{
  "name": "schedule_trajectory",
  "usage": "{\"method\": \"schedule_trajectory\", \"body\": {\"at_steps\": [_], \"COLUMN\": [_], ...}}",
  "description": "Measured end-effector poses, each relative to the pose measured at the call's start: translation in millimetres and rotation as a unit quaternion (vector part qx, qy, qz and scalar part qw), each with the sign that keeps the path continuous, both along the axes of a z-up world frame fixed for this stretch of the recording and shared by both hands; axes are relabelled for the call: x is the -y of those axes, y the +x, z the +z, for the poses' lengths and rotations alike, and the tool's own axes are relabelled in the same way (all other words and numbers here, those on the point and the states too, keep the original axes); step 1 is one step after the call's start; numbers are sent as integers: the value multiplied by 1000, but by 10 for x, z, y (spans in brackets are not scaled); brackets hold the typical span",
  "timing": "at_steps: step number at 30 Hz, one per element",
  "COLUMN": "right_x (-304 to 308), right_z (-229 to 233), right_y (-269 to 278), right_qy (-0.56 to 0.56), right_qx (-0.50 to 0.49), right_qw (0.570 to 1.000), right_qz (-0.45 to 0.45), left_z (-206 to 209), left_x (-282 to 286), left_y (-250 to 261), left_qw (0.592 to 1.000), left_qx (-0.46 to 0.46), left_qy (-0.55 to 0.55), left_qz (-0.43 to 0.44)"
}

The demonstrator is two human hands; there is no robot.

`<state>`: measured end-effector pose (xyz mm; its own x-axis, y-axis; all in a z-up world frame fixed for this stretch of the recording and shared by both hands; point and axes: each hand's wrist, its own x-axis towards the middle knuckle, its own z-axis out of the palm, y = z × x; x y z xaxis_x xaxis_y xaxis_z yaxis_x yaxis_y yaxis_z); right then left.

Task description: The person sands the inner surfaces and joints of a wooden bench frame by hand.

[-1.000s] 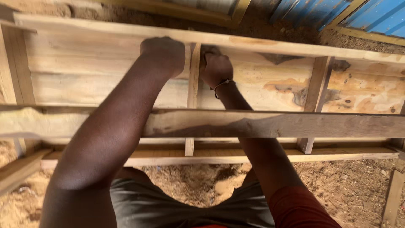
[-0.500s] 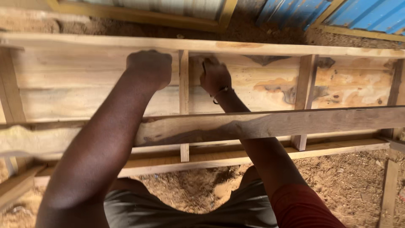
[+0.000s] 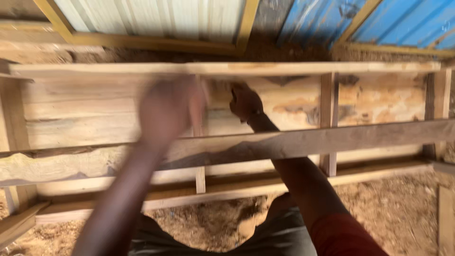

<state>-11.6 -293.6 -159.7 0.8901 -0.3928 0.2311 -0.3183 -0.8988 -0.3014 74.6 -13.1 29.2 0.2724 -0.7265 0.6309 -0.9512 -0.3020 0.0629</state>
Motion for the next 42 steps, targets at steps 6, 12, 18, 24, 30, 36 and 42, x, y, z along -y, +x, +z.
{"method": "schedule_trajectory", "body": {"at_steps": [6,12,18,24,30,36,42], "right_x": [167,191,215,409,530,577,718], "right_z": [-146,-2,109,129,100,138,142], "right_y": [-147,-192,-220,-482,-621,-739,-964], "right_qy": [5,58,28,-2,-6,28,23], "right_qx": [39,-21,21,61,70,39,34], "right_qw": [999,997,998,998,997,999,999], "right_qz": [-12,-45,-42,10,17,-5,-14], "left_z": [-405,-1308,-2008,-2132,-2126,-2105,-2054], "left_x": [-202,-266,401,776,749,774,753], "left_y": [-1122,-1093,-236,293,280,273,174], "left_qw": [943,893,966,986,983,985,982], "left_qx": [127,61,-81,-156,-184,-168,-179], "left_qy": [-92,32,80,55,-12,18,8], "left_qz": [-292,-446,-233,10,21,41,61]}}
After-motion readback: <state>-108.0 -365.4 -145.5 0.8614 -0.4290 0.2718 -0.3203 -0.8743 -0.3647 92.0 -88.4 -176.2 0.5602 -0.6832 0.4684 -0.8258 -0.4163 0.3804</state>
